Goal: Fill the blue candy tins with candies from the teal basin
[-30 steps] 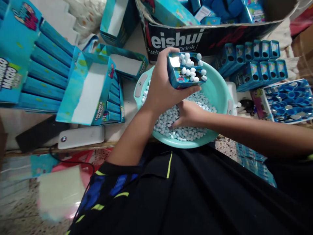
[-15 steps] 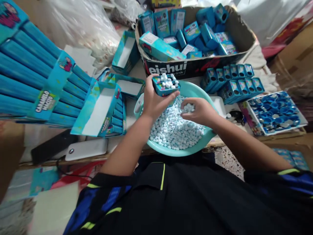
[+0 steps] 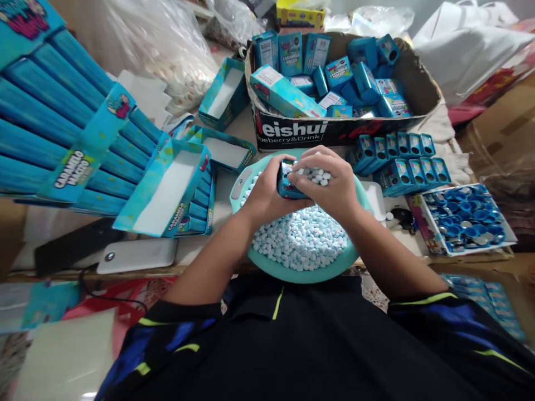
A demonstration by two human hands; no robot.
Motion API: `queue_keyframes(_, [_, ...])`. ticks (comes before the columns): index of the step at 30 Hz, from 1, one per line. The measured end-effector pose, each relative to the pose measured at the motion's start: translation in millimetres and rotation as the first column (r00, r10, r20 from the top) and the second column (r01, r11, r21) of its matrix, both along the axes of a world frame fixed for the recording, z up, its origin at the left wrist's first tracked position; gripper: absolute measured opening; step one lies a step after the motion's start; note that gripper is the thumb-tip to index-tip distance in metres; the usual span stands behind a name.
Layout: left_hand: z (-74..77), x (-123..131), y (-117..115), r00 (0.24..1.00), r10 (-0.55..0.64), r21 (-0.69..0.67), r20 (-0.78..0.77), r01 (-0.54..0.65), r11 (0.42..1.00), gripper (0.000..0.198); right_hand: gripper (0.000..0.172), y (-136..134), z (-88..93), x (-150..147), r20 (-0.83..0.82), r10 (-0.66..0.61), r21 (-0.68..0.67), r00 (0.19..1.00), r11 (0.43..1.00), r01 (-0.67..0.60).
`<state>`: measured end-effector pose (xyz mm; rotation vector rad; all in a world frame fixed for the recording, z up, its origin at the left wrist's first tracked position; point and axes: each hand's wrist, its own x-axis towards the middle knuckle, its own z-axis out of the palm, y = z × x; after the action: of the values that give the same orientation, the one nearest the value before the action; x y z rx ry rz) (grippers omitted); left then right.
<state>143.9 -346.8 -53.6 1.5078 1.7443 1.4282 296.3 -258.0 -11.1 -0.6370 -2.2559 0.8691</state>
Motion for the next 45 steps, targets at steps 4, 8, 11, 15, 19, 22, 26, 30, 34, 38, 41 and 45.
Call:
queue_keyframes(4, [2.5, -1, -2, 1.0, -0.017, 0.02, 0.025, 0.017, 1.0, 0.085, 0.017, -1, 2.0, 8, -0.001, -0.011, 0.02, 1.0, 1.0, 0.011])
queue_keyframes(8, [6.7, -3, -4, 0.996, -0.061, 0.064, 0.06, 0.057, 0.996, 0.089, 0.04, 8, 2.6, 34, -0.05, -0.043, 0.011, 0.998, 0.999, 0.044])
queue_keyframes(11, [8.5, -6, -6, 0.996, -0.07, 0.099, 0.062, 0.064, 0.993, 0.093, 0.065, 17, -10.3, 56, 0.155, 0.029, -0.152, 0.987, 0.988, -0.005])
queue_keyframes(15, [7.4, -9, -6, 0.997, -0.07, 0.135, 0.042, 0.064, 0.989, 0.093, 0.112, 15, -35.8, 63, 0.657, 0.302, -0.353, 0.691, 0.933, -0.071])
queue_keyframes(19, [1.1, -11, -3, 0.996, -0.084, 0.164, 0.029, 0.079, 0.983, 0.094, 0.125, -1, -49.4, 48, 0.72, 0.409, -0.364, 0.561, 0.91, -0.197])
queue_keyframes(22, [-7.9, -14, 3, 0.996, -0.081, 0.198, 0.027, 0.075, 0.977, 0.096, 0.117, -13, -53.1, 34, 0.643, 0.447, -0.363, 0.622, 0.893, -0.266])
queue_keyframes(26, [-16.4, -19, 11, 0.995, -0.101, 0.348, 0.006, 0.092, 0.933, 0.102, 0.116, -29, -53.8, 14, 0.651, 0.349, -0.288, 0.674, 0.935, -0.205])
queue_keyframes(30, [-11.4, -22, 8, 0.996, -0.065, 0.384, -0.066, 0.085, 0.919, 0.075, 0.091, -42, -47.0, 1, 0.644, 0.346, -0.288, 0.683, 0.936, -0.202])
queue_keyframes(34, [-4.6, -24, 2, 0.99, -0.025, 0.341, -0.14, 0.072, 0.937, 0.062, 0.061, -45, -37.5, 1, 0.616, 0.33, -0.269, 0.716, 0.941, -0.203])
queue_keyframes(38, [-3.5, -24, 1, 0.983, -0.043, 0.326, -0.176, 0.099, 0.94, 0.06, 0.043, -35, -29.4, 16, 0.528, 0.294, -0.344, 0.797, 0.932, -0.116])
queue_keyframes(41, [-2.5, -23, 0, 0.982, -0.036, 0.28, -0.184, 0.088, 0.956, 0.056, 0.028, -26, -17.0, 33, 0.419, 0.176, -0.387, 0.891, 0.922, 0.0])
queue_keyframes(45, [-2.4, -22, -2, 0.986, -0.09, 0.155, -0.141, 0.112, 0.981, 0.087, 0.015, -18, 9.9, 42, 0.1, -0.034, -0.298, 0.994, 0.953, 0.063])
